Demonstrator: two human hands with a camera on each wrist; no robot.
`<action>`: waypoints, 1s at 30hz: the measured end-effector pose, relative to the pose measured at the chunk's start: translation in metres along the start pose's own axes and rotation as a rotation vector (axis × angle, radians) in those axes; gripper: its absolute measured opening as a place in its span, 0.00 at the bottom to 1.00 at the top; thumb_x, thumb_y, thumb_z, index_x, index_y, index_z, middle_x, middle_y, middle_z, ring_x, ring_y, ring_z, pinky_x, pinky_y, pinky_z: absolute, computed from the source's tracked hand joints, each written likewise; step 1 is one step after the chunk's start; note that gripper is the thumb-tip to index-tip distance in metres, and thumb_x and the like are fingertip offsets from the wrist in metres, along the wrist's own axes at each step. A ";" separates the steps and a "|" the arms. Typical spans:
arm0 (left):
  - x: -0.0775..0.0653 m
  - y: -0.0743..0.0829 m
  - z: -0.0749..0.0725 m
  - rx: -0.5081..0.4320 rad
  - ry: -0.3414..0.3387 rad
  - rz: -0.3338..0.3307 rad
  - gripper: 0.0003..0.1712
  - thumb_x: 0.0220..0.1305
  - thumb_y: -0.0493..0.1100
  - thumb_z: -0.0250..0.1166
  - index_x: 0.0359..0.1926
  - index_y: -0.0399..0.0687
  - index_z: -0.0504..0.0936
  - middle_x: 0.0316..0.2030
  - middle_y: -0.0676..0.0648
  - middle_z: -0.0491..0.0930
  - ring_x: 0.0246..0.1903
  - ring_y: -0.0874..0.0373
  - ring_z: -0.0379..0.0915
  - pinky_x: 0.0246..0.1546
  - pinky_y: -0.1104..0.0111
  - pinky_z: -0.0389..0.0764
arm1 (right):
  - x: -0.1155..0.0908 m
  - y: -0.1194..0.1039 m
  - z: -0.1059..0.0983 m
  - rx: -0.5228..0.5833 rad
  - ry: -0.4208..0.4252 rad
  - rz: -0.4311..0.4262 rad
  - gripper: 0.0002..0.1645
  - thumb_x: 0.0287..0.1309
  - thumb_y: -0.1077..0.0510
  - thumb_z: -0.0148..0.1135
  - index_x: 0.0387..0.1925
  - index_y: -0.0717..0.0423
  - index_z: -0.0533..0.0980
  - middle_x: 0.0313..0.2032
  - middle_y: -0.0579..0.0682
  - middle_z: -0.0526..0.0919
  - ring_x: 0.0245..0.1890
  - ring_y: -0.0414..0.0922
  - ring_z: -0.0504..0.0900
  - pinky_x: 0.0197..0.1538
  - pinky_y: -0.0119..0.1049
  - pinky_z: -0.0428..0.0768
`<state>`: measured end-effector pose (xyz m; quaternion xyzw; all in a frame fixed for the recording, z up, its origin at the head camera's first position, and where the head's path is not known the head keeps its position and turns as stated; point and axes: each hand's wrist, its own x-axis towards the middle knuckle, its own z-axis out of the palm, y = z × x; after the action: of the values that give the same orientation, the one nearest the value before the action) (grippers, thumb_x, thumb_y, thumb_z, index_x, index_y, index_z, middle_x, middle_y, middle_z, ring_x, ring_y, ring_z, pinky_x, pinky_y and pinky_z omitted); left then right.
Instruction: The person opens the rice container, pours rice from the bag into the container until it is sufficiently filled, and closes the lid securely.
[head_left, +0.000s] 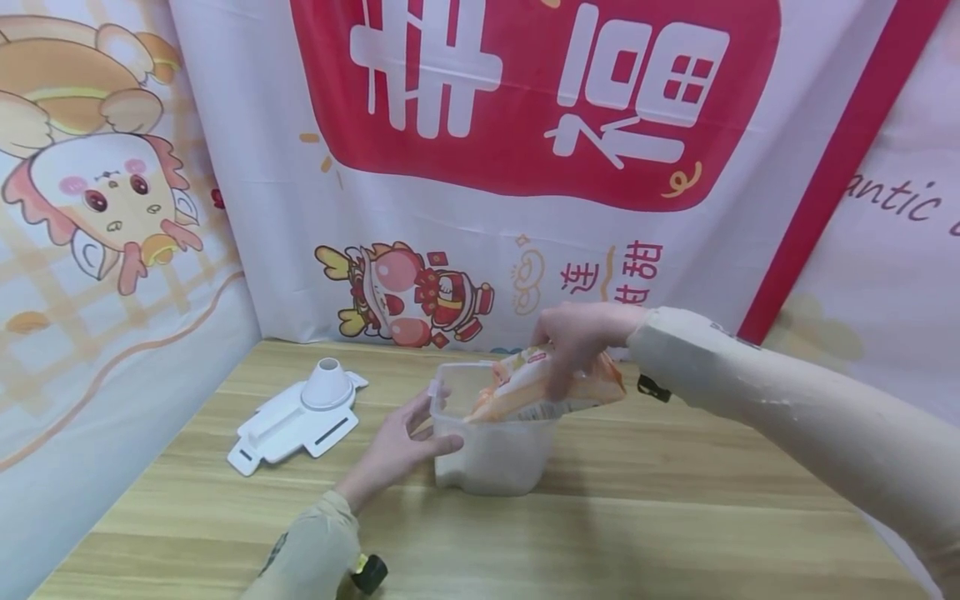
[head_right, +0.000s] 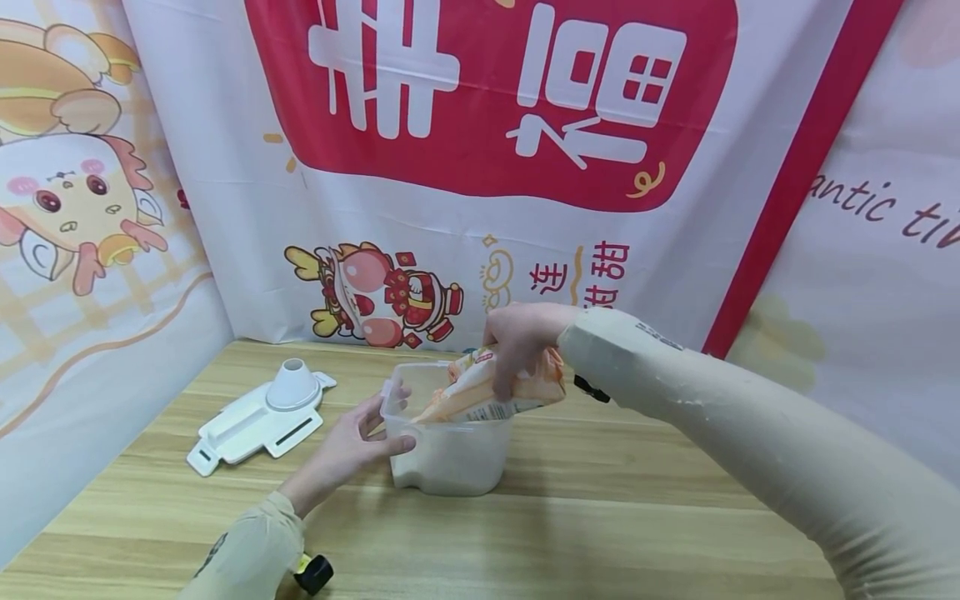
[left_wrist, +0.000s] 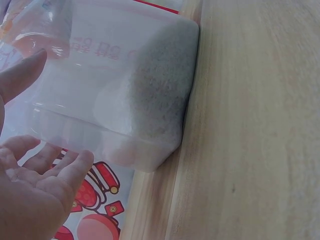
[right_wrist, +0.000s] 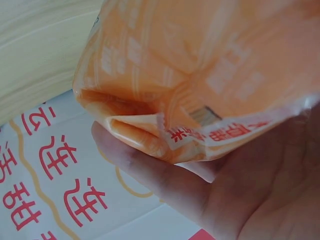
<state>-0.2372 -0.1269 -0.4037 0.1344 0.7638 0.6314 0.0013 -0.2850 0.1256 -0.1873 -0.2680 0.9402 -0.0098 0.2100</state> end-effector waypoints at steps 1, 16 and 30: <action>0.000 0.000 0.000 0.004 -0.001 -0.002 0.53 0.50 0.54 0.78 0.74 0.59 0.61 0.69 0.55 0.64 0.68 0.53 0.57 0.63 0.58 0.67 | 0.000 0.000 0.000 -0.001 -0.001 -0.005 0.22 0.38 0.50 0.81 0.39 0.44 0.82 0.33 0.43 0.84 0.33 0.45 0.82 0.34 0.38 0.83; 0.002 0.001 0.003 0.012 -0.020 -0.011 0.51 0.50 0.54 0.78 0.73 0.61 0.63 0.69 0.56 0.64 0.69 0.54 0.56 0.64 0.58 0.66 | -0.003 0.004 0.002 0.027 -0.022 0.004 0.23 0.38 0.53 0.81 0.40 0.45 0.82 0.34 0.43 0.83 0.33 0.45 0.82 0.36 0.39 0.83; 0.002 -0.001 0.001 -0.009 -0.009 0.019 0.49 0.51 0.50 0.78 0.72 0.56 0.65 0.70 0.53 0.63 0.69 0.52 0.55 0.63 0.59 0.67 | -0.002 0.000 -0.001 -0.005 -0.019 -0.013 0.18 0.38 0.51 0.80 0.34 0.45 0.82 0.32 0.44 0.84 0.32 0.46 0.82 0.35 0.39 0.82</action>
<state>-0.2394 -0.1253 -0.4045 0.1447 0.7595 0.6342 -0.0005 -0.2842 0.1267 -0.1856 -0.2746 0.9364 -0.0064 0.2184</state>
